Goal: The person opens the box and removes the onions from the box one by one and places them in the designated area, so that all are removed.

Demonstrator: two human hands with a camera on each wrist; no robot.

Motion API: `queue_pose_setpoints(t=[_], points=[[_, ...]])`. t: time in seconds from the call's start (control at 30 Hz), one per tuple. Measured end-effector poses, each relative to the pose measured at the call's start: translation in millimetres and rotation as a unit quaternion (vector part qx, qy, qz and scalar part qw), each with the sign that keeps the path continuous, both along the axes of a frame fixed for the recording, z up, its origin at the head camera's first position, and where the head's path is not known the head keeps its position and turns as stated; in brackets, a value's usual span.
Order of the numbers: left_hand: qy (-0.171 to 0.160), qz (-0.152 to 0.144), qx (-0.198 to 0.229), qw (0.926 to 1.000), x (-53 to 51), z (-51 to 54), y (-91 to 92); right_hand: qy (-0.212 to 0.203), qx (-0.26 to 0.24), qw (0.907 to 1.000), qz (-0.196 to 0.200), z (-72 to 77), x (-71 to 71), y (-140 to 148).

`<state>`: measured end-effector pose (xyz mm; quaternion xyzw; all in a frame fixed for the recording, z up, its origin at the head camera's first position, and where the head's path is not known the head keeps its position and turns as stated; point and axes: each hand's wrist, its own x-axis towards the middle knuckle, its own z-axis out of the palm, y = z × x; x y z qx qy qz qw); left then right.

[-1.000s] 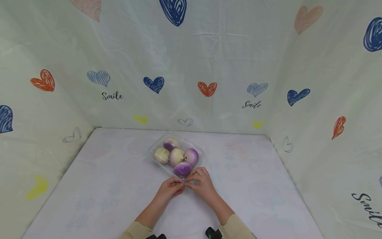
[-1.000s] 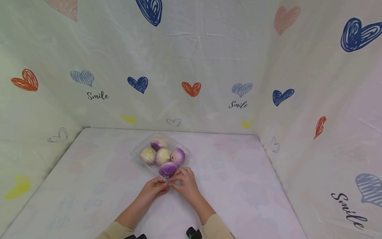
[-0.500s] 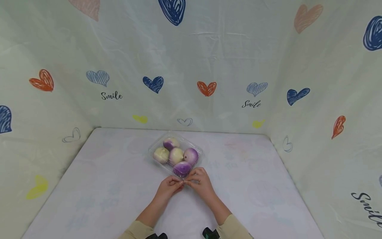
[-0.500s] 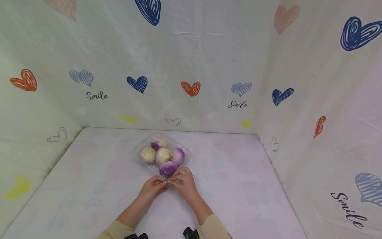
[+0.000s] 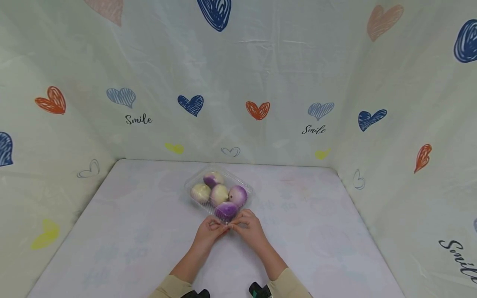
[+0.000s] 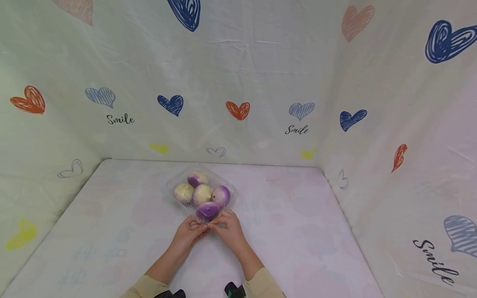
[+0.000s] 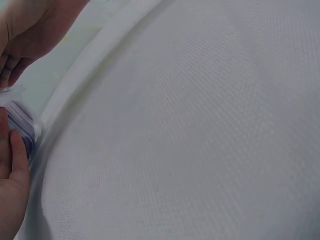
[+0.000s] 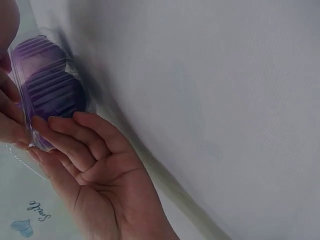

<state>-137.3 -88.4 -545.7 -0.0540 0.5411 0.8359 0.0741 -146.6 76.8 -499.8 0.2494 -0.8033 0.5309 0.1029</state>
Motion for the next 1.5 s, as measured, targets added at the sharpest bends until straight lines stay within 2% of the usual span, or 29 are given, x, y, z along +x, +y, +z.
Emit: queue_pose_setpoints(t=[0.13,0.3,0.57,0.83,1.0,1.17,1.5], points=[[0.011,-0.002,0.015,0.9998,-0.9,1.0,0.6,-0.007,-0.001,1.0,0.006,11.4,2.3,0],[0.028,-0.001,0.03,0.9992,-1.2,1.1,1.5,-0.017,-0.007,0.9997,0.016,14.3,0.1,1],[0.058,-0.003,-0.002,0.9983,-0.2,-0.4,2.0,-0.078,-0.007,0.9964,0.032,16.0,-2.3,2],[0.037,0.005,-0.006,0.9993,1.8,-0.4,2.1,-0.077,-0.019,0.9951,0.059,18.5,-3.7,2],[0.018,0.02,-0.041,0.9988,5.9,5.7,-2.8,-0.078,-0.01,0.9952,0.057,19.6,-2.7,4],[0.0,0.04,-0.094,0.9947,7.5,7.0,-13.9,-0.089,-0.002,0.9941,0.061,20.4,-1.6,8],[-0.018,0.073,-0.118,0.9901,12.1,6.0,-45.3,-0.128,0.0,0.9872,0.096,20.8,0.7,15]])
